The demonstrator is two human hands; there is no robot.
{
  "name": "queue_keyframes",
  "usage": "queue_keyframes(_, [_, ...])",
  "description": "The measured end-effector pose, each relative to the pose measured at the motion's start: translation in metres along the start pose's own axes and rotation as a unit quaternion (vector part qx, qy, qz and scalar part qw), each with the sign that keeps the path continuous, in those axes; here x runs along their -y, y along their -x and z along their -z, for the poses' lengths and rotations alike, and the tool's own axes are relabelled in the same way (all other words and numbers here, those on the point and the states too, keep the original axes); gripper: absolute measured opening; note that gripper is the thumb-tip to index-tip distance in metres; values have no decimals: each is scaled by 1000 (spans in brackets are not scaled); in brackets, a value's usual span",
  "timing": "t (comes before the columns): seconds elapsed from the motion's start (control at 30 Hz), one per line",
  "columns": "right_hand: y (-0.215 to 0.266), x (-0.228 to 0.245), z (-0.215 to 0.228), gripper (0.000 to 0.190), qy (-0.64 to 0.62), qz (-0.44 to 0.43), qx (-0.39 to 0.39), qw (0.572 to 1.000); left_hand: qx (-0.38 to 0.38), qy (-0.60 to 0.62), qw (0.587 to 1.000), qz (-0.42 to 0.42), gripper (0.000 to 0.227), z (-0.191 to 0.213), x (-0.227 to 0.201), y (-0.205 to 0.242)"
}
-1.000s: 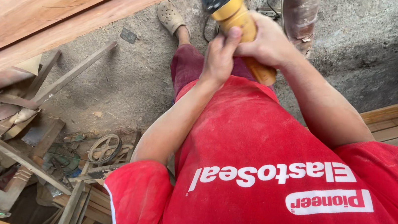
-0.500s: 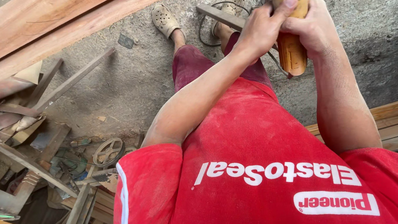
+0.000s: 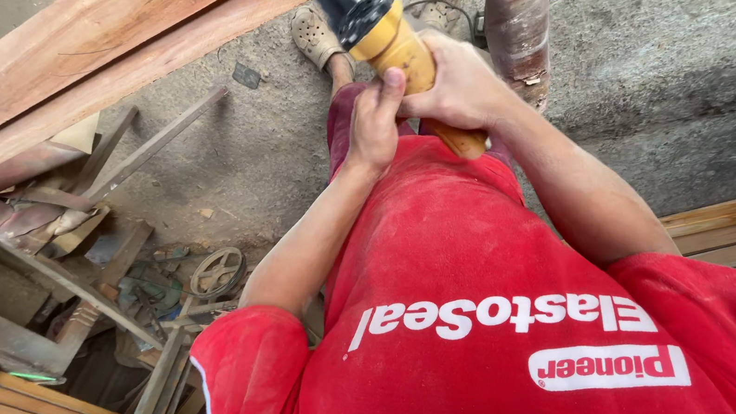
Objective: The person uses an angle grinder with a sanding disc to smooth the surface of a long wooden plank resting on a metal stand. They hold the plank with one hand and guide the tool with the other, moving along the length of the wood. The person occasionally repositions the plank and continues sanding different sections.
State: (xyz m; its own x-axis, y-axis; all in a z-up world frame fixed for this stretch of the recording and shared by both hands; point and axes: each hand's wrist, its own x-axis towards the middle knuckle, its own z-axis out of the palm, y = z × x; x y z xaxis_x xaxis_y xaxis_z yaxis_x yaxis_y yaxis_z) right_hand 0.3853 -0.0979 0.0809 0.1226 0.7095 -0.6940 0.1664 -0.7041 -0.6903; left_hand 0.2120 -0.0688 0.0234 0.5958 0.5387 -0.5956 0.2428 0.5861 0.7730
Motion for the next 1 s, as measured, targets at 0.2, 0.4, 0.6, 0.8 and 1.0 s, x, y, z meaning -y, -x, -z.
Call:
queue_keyframes(0.2, [25, -20, 57, 57, -73, -10, -71, 995, 66, -1, 997, -40, 82, -64, -7, -44])
queue_keyframes(0.4, [45, -42, 84, 44, -195, 35, -140, 970, 115, -126, 985, 5, 87, -122, -14, -90])
queue_keyframes(0.6, [43, -45, 39, 43, -212, 29, -159, 964, 177, -203, 963, -15, 74, -62, -22, -65])
queue_keyframes(0.8, [22, -14, -54, 50, -156, 19, -73, 985, 39, -365, 928, 54, 42, 146, -44, -13])
queue_keyframes(1.0, [-13, 24, -137, 54, -73, -6, -41, 996, -291, -438, 842, -120, 45, 323, -47, -40])
